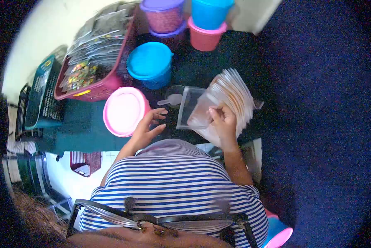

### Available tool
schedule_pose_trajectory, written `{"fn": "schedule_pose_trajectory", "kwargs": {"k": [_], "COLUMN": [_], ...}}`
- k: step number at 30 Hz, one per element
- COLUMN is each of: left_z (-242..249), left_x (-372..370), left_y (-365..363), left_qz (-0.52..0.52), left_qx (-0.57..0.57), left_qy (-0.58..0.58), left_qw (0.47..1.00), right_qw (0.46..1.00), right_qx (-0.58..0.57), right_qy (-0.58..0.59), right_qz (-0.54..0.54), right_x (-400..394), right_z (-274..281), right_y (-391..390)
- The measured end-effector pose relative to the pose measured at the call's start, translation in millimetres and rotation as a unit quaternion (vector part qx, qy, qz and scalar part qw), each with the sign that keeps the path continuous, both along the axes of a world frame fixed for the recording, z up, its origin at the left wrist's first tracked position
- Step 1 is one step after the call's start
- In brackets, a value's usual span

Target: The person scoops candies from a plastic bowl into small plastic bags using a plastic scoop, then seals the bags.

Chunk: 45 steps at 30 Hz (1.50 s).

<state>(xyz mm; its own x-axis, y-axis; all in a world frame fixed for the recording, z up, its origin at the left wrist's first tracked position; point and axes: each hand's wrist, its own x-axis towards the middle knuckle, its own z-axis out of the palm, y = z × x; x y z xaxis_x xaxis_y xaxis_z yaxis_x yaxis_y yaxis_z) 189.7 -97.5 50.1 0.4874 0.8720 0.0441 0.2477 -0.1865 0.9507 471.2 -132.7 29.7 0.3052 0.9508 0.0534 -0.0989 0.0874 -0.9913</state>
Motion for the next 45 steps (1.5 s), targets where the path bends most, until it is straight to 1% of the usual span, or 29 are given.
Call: {"fn": "schedule_pose_trajectory", "kwargs": {"k": [1, 2, 4, 5, 6, 8, 9, 10, 12, 13, 16, 18, 20, 21, 22, 23, 24, 25, 26, 27, 28, 30, 31, 33, 36, 40, 42, 44, 45], "left_z": [6.9, 9.6, 12.3, 15.0, 12.8, 3.7, -2.9, -6.7, -8.3, -6.6, 1.3, -1.9, 0.2, 5.5, 4.0, 0.4, -2.9, -3.9, -2.9, 1.9, 3.9, 2.7, 5.5, 3.4, -7.2, -5.2, -3.8, -2.0, -2.3], "left_x": [-2.8, -11.5, -29.1, -33.4, -36.9, -47.9, -52.7, -59.3, -70.3, -76.1, -81.8, -84.1, -86.7, -91.5, -95.2, -99.2, -102.9, -105.5, -109.1, -112.6, -116.7, -125.2, -128.8, -138.9, -163.4, -212.1, -239.1, -264.2, -276.2], "left_y": [-3.3, -5.5, -9.9, -15.7, -21.1, -30.1, -32.6, -37.3, -38.5, -41.4, -49.2, -50.5, -53.6, -53.7, -53.3, -53.5, -52.9, -51.0, -48.7, -46.8, -44.7, -39.4, -37.3, -30.4, -23.5, -10.7, 5.9, 16.7, 23.6], "left_qz": [0.04, 0.054, 0.011, 0.022, 0.037, 0.126, 0.154, 0.166, 0.208, 0.199, 0.195, 0.198, 0.165, 0.151, 0.148, 0.152, 0.156, 0.159, 0.153, 0.155, 0.156, 0.132, 0.115, 0.091, 0.084, 0.049, 0.033, 0.016, 0.009], "left_qx": [-0.023, -0.023, -0.118, -0.137, -0.139, -0.197, -0.186, -0.186, -0.138, -0.134, -0.127, -0.127, -0.105, -0.049, -0.049, -0.075, -0.101, -0.103, -0.106, -0.107, -0.109, -0.111, -0.12, -0.131, -0.123, -0.184, -0.165, -0.191, -0.167], "left_qy": [-0.033, -0.032, 0.017, 0.024, 0.021, -0.051, -0.1, -0.101, -0.153, -0.179, -0.215, -0.214, -0.186, -0.133, -0.131, -0.152, -0.171, -0.199, -0.199, -0.166, -0.133, -0.135, -0.138, -0.137, -0.168, -0.195, -0.183, -0.205, -0.166], "left_qw": [0.998, 0.998, 0.993, 0.99, 0.989, 0.971, 0.965, 0.963, 0.956, 0.954, 0.949, 0.948, 0.963, 0.978, 0.979, 0.974, 0.968, 0.962, 0.962, 0.968, 0.973, 0.976, 0.976, 0.978, 0.974, 0.962, 0.969, 0.96, 0.972], "right_qw": [0.998, 0.998, 0.981, 0.968, 0.965, 0.982, 0.991, 0.963, 0.882, 0.87, 0.831, 0.833, 0.833, 0.852, 0.868, 0.882, 0.884, 0.892, 0.899, 0.904, 0.907, 0.903, 0.906, 0.894, 0.906, 0.916, 0.938, 0.941, 0.945], "right_qx": [0.022, 0.022, -0.016, -0.03, -0.034, 0.025, 0.103, 0.193, 0.328, 0.34, 0.291, 0.248, 0.232, 0.199, 0.165, 0.118, 0.118, 0.081, 0.042, 0.03, 0.026, -0.026, -0.027, -0.034, -0.056, -0.07, -0.006, 0.002, 0.004], "right_qy": [0.038, 0.04, 0.148, 0.183, 0.182, 0.148, 0.011, -0.188, -0.331, -0.316, -0.352, -0.333, -0.333, -0.3, -0.267, -0.246, -0.245, -0.209, -0.172, -0.142, -0.141, -0.022, -0.02, 0.079, 0.094, 0.082, 0.075, 0.06, 0.022], "right_qz": [0.039, 0.054, 0.125, 0.17, 0.185, 0.11, 0.08, 0.004, 0.071, 0.167, 0.317, 0.366, 0.377, 0.381, 0.384, 0.384, 0.379, 0.392, 0.402, 0.402, 0.395, 0.428, 0.421, 0.439, 0.409, 0.386, 0.337, 0.334, 0.326], "right_x": [-10.4, -22.7, -55.6, -65.4, -80.4, -114.1, -124.4, -129.1, -132.7, -137.6, -161.4, -174.2, -182.4, -185.9, -188.4, -192.4, -194.8, -196.3, -197.7, -200.6, -203.0, -209.2, -214.2, -227.6, -256.4, -302.1, -333.0, -354.5, -365.2], "right_z": [-3.8, -4.0, 7.3, 2.2, 1.6, 0.0, -2.5, -1.4, 13.6, 13.5, 16.1, 16.7, 15.6, 14.5, 13.4, 12.8, 12.8, 13.1, 12.7, 10.5, 9.2, 7.1, 5.1, 0.9, 4.7, 3.7, 11.5, 10.7, 11.8], "right_y": [7.6, 12.9, 21.8, 25.8, 30.0, 37.9, 40.7, 37.5, 30.7, 31.5, 30.5, 27.8, 25.4, 23.9, 22.7, 21.4, 20.9, 21.3, 20.5, 20.1, 20.0, 22.0, 22.9, 26.9, 28.0, 26.6, 34.6, 37.9, 41.0]}}
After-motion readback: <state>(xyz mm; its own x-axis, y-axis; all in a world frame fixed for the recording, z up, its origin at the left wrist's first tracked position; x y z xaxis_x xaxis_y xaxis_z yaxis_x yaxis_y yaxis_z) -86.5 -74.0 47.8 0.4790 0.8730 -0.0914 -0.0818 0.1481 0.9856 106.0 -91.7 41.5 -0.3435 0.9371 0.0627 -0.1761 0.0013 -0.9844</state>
